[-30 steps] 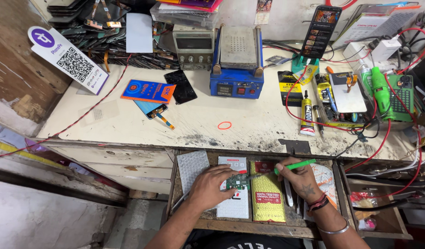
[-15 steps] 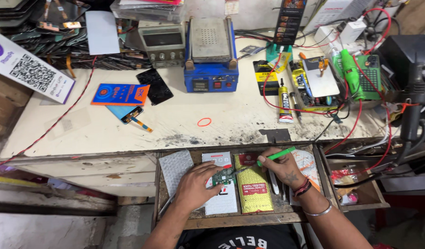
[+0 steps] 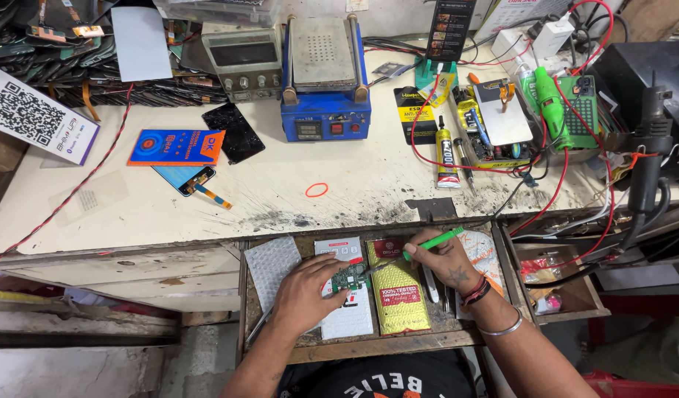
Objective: The person holds a green soldering iron and works on a small green circuit board resting on a tray beside the workbench, steadying the board with the other hand while applying the iron to its components. They continue soldering the board throughout the episode at the repair bench.
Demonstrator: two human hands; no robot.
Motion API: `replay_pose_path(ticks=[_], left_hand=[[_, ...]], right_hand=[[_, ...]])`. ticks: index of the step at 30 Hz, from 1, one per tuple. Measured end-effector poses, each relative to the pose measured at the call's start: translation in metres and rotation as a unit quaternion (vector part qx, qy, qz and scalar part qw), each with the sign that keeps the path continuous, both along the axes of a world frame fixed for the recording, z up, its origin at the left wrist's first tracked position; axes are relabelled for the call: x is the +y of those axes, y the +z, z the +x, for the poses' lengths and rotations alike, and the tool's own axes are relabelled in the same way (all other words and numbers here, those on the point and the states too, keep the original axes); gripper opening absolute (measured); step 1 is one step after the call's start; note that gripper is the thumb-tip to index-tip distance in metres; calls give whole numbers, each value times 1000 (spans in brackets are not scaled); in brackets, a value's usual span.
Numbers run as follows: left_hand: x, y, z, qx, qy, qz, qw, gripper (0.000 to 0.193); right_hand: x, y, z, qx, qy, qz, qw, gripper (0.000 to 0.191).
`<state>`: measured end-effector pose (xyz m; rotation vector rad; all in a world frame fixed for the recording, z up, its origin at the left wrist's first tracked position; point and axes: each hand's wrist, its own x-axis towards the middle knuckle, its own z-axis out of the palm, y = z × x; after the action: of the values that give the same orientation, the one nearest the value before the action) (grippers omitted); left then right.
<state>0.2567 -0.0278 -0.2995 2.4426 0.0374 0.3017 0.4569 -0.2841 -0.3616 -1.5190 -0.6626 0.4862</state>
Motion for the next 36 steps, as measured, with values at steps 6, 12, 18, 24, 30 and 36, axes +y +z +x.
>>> replay_pose_path(ticks=[6,12,18,24,30,36], left_hand=[[-1,0,0,5,5,0,1000,51],[-2,-1,-1,-5,5,-6,1000,50],[-1,-4,-2,-13,3,4,1000,49],[-1,-5,0,-12,6,-1,1000,49],[-2,-4,0,-6,6,3,1000,49],[-2,-4,-3,-10,2,-5,1000,50]], right_hand=[[-1,2,-1,-7,8,-9,1000,15],[-1,2,-3,3,-7,-4,1000,13],[-1,1,-4,13,-15,6,1000,13],[0,4,-2,1,-15,-7,1000,14],[-2,4,-3,-6,5,-10,1000,13],[-3,0,-5,-4,4,0,1000,13]])
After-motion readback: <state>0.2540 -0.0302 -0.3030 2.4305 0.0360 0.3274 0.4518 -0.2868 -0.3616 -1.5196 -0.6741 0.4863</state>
